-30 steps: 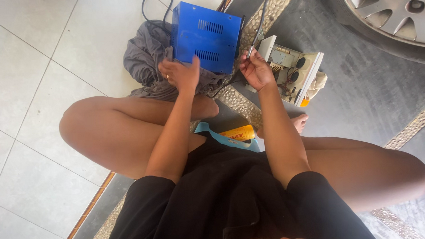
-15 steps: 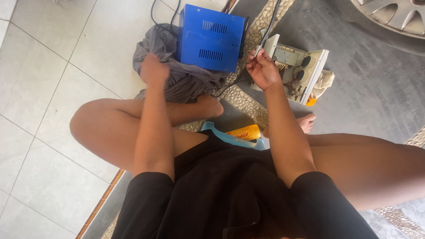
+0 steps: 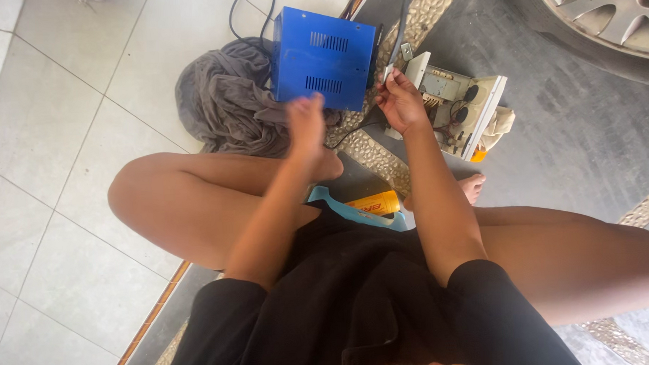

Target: The person sits on the floor and uses a screwdriver to remove screws from a blue metal box. They remove a metal bracket, wipe the box with a cloth, and then reattach the bracket to the box.

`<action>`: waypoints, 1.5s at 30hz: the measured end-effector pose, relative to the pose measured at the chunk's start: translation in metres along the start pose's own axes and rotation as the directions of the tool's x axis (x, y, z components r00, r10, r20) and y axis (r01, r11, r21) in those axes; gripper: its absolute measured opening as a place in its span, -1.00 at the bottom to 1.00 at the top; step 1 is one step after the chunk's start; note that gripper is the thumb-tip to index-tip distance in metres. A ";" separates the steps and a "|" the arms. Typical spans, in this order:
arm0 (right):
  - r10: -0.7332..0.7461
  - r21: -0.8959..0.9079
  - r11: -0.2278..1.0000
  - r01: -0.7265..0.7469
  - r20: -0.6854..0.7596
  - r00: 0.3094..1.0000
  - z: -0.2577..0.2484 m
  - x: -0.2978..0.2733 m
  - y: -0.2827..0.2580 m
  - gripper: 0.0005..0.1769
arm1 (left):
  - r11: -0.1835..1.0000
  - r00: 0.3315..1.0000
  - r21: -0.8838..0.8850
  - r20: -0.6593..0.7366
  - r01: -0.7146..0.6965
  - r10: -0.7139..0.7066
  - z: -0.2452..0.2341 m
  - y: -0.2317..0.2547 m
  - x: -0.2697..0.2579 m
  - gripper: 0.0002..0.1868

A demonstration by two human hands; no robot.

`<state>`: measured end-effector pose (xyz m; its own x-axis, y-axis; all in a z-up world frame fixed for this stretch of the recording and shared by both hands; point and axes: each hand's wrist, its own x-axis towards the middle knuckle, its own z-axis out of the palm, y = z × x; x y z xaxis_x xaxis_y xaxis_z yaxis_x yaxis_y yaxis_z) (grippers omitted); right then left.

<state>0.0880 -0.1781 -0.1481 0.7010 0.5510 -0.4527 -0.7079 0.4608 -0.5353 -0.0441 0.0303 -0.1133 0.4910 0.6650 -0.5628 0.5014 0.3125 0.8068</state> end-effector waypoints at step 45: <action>-0.129 0.107 0.984 0.142 -0.127 0.984 -0.035 -0.027 0.020 -0.71 | 0.616 0.686 0.349 0.554 -0.706 0.473 0.101 0.031 -0.049 -0.65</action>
<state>0.0580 -0.2086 -0.1711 0.7915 0.3944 -0.4670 -0.6060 0.6063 -0.5150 0.0194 -0.0611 -0.0785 0.9680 0.2281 -0.1043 0.2106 -0.5134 0.8319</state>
